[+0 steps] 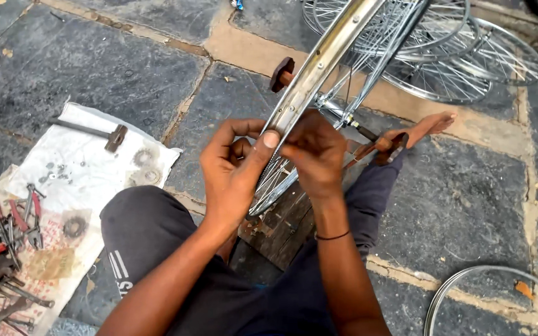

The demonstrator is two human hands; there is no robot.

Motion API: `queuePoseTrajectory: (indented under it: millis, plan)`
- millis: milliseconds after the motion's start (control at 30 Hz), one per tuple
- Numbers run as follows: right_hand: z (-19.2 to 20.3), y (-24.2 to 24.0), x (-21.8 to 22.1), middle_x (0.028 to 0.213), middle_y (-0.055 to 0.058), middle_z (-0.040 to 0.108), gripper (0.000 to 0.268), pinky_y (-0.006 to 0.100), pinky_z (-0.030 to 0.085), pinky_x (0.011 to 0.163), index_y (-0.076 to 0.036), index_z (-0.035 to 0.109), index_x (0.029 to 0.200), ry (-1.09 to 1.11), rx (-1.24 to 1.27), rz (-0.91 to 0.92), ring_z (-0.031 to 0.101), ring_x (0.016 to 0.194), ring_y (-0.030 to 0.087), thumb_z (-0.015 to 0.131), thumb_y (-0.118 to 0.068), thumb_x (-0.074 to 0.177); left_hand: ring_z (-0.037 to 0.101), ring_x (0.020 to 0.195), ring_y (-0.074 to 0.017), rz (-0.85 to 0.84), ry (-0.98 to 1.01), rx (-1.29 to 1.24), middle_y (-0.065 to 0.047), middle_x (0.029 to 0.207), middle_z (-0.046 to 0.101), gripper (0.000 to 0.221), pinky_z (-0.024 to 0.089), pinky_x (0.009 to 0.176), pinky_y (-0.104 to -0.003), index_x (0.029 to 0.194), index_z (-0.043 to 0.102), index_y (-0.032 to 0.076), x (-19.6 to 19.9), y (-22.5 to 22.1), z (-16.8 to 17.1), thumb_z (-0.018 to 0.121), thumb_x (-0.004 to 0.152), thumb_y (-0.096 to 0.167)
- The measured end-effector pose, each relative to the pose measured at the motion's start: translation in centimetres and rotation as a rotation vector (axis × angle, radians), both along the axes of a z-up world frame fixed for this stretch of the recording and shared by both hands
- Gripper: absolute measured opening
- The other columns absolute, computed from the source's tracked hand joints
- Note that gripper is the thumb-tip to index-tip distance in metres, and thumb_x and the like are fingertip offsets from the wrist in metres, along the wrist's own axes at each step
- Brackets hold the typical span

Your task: The person mounts a bicycle wheel onto a truing stand and rotates it before removing it to manually thread spokes through the rim.

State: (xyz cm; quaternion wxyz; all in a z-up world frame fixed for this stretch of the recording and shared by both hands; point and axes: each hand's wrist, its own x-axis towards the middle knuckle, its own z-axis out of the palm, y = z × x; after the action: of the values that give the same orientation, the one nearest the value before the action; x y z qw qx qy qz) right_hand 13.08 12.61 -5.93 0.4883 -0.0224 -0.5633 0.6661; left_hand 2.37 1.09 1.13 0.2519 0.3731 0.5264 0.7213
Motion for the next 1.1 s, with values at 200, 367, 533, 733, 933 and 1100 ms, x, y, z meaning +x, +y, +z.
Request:
queuePoseTrajectory:
  millis: [200,367,533,733,933,1100]
  plan:
    - [3.6,-1.7,0.3,0.124,0.015,0.064,0.044,0.037,0.053,0.1,0.002,0.061,0.122,-0.104,0.117,-0.171,0.065,0.114,0.022,0.062,-0.004,0.078,0.037,0.056,0.0016,-0.021,-0.024,-0.028,0.009,0.066,0.051,0.031,0.025,0.05,-0.021,0.111,0.069,0.0,0.2,-0.1,0.0,0.077,0.094,0.025]
    - [1.3,-1.2,-0.6,0.117,0.015,0.067,0.027,0.038,0.054,0.098,-0.001,0.064,0.11,0.041,0.034,-0.064,0.067,0.112,0.024,0.065,0.003,0.083,0.037,0.058,0.0016,0.011,-0.002,-0.009,0.007,0.069,0.051,0.031,0.026,0.051,-0.021,0.111,0.071,-0.001,-0.2,-0.2,-0.7,0.079,0.095,0.023]
    - [4.2,-2.1,-0.2,0.124,0.012,0.067,0.047,0.033,0.054,0.097,0.001,0.062,0.125,-0.08,-0.034,-0.142,0.066,0.111,0.02,0.062,0.004,0.078,0.043,0.06,0.0014,-0.012,-0.008,0.043,0.002,0.087,0.064,0.033,0.032,0.051,-0.02,0.113,0.068,-0.002,0.0,0.1,-0.3,0.078,0.094,0.023]
    - [0.8,-1.6,-1.2,0.114,0.011,0.07,0.023,0.032,0.06,0.089,0.001,0.06,0.116,-0.14,0.165,-0.288,0.071,0.107,0.018,0.07,0.006,0.096,0.041,0.061,0.0006,0.006,0.072,0.046,0.0,0.087,0.062,0.032,0.031,0.052,-0.021,0.112,0.072,-0.003,-0.2,-0.1,-0.6,0.079,0.095,0.024]
    - [3.5,-1.9,0.6,0.123,0.01,0.067,0.034,0.031,0.055,0.093,0.001,0.065,0.113,-0.016,-0.069,0.005,0.067,0.111,0.019,0.061,0.004,0.08,0.045,0.061,-0.0007,0.029,0.0,0.018,0.0,0.079,0.061,0.034,0.034,0.053,-0.022,0.106,0.071,-0.002,-0.2,0.2,-1.2,0.082,0.092,0.026]
    - [0.4,-2.2,-0.6,0.116,0.01,0.057,0.031,0.032,0.053,0.088,0.0,0.055,0.12,-0.096,0.018,-0.241,0.06,0.102,0.017,0.07,0.003,0.093,0.041,0.066,-0.003,0.052,0.125,0.028,0.0,0.086,0.055,0.029,0.033,0.058,-0.021,0.111,0.074,-0.003,-0.3,-0.5,-0.9,0.08,0.094,0.02]
